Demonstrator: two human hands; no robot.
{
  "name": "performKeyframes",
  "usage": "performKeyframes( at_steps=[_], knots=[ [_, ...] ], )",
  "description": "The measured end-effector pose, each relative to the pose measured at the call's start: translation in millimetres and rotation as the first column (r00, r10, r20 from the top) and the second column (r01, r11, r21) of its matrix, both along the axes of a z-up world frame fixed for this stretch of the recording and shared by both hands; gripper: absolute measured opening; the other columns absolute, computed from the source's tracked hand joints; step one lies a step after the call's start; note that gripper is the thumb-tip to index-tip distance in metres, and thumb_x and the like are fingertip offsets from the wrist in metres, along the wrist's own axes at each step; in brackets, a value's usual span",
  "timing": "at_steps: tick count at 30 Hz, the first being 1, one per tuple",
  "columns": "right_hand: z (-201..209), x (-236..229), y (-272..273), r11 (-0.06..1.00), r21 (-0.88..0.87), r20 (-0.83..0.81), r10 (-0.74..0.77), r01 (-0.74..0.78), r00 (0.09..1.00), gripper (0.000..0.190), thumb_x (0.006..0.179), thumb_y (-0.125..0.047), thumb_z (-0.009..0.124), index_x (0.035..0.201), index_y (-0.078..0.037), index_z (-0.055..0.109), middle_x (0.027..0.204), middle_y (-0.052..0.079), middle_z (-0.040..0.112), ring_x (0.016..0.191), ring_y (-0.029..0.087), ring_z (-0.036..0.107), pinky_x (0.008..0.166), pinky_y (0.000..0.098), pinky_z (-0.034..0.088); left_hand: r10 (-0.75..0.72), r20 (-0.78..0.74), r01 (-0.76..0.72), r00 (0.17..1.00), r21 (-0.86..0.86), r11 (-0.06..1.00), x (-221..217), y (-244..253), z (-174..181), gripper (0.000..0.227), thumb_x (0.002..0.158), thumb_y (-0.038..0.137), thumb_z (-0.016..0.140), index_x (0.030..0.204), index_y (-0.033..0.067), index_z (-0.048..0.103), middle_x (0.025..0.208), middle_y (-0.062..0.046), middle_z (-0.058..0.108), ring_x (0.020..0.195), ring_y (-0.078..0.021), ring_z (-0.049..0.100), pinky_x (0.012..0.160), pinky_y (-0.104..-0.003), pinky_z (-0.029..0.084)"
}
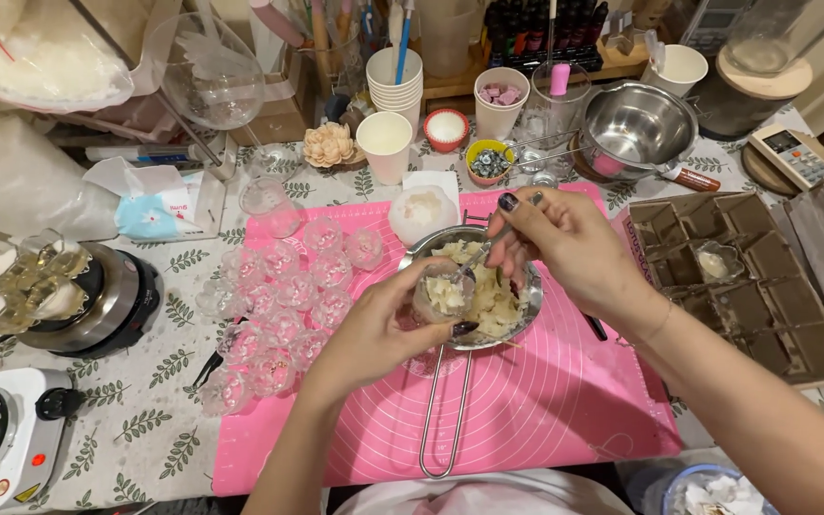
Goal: Placing wax pieces into small heart-shaped containers using a spoon and stick.
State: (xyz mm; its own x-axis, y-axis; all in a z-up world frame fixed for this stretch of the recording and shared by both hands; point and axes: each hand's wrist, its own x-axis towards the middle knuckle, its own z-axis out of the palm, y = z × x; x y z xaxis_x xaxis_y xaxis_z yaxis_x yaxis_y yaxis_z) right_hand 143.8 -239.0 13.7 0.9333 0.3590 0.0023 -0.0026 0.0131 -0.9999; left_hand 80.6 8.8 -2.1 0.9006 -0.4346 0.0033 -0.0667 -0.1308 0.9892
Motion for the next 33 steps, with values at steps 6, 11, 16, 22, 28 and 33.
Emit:
performKeyframes(
  at_steps=[6, 11, 16, 22, 28, 33],
  knots=[
    [-27.5, 9.8, -5.0, 0.991, 0.117, -0.093, -0.048, 0.059, 0.995, 0.025, 0.107, -0.018, 0.050, 0.101, 0.003, 0.063, 0.077, 0.014, 0.072, 0.060, 0.016, 0.064, 0.055, 0.0299, 0.053, 0.013, 0.279, -0.061, 0.960, 0.164, 0.985, 5.0, -3.0, -2.2, 0.065, 0.081, 0.012, 0.080, 0.141, 0.0076, 0.055, 0.115, -0.010, 0.073, 0.099, -0.0150, 0.071, 0.086, -0.031, 0.057],
    [-31.7, 7.4, -4.2, 0.979, 0.148, -0.148, -0.118, 0.140, 0.982, 0.022, 0.105, -0.014, 0.053, 0.099, 0.003, 0.064, 0.076, 0.014, 0.071, 0.058, 0.015, 0.063, 0.054, 0.0288, 0.052, 0.031, 0.222, -0.085, 0.974, 0.238, 0.968, 7.6, -2.3, -5.9, 0.068, 0.081, 0.014, 0.080, 0.144, 0.0103, 0.054, 0.112, -0.012, 0.075, 0.100, -0.0196, 0.072, 0.089, -0.034, 0.057],
    [-34.2, 6.5, -2.7, 0.968, 0.160, -0.181, -0.163, 0.193, 0.970, 0.022, 0.104, -0.013, 0.053, 0.096, 0.003, 0.065, 0.074, 0.015, 0.071, 0.056, 0.015, 0.062, 0.052, 0.0280, 0.049, 0.047, 0.259, -0.106, 0.965, 0.220, 0.970, 8.7, -3.6, -4.6, 0.067, 0.082, 0.014, 0.079, 0.144, 0.0104, 0.053, 0.119, -0.010, 0.075, 0.105, -0.0185, 0.074, 0.089, -0.033, 0.058],
    [-31.2, 2.5, -4.0, 0.955, 0.166, -0.160, -0.219, 0.245, 0.963, 0.024, 0.106, -0.017, 0.051, 0.095, 0.000, 0.064, 0.073, 0.011, 0.069, 0.056, 0.014, 0.061, 0.051, 0.0271, 0.050, 0.110, 0.179, -0.145, 0.978, 0.190, 0.971, 7.4, 3.8, -8.1, 0.069, 0.080, 0.008, 0.077, 0.144, 0.0110, 0.053, 0.116, -0.010, 0.075, 0.107, -0.0187, 0.074, 0.092, -0.033, 0.059],
    [-11.5, -31.0, -6.4, 0.932, 0.173, 0.072, -0.334, 0.318, 0.940, 0.026, 0.111, -0.018, 0.047, 0.098, -0.001, 0.061, 0.079, 0.010, 0.068, 0.063, 0.012, 0.063, 0.055, 0.0267, 0.052, 0.206, 0.096, -0.220, 0.974, 0.165, 0.962, -2.2, 13.7, -19.9, 0.063, 0.081, 0.005, 0.074, 0.139, 0.0116, 0.052, 0.127, -0.008, 0.069, 0.114, -0.0175, 0.069, 0.092, -0.032, 0.060],
    [-23.6, -58.9, -12.4, 0.866, -0.321, 0.867, 0.107, 0.382, 0.487, 0.012, 0.098, 0.001, 0.056, 0.107, 0.002, 0.064, 0.099, 0.016, 0.072, 0.085, 0.025, 0.071, 0.073, 0.0325, 0.057, 0.360, 0.099, -0.370, 0.928, 0.110, 0.923, -9.7, 19.0, -16.9, 0.063, 0.083, 0.004, 0.071, 0.139, 0.0127, 0.044, 0.118, -0.008, 0.070, 0.107, -0.0173, 0.070, 0.086, -0.031, 0.058]
  ],
)
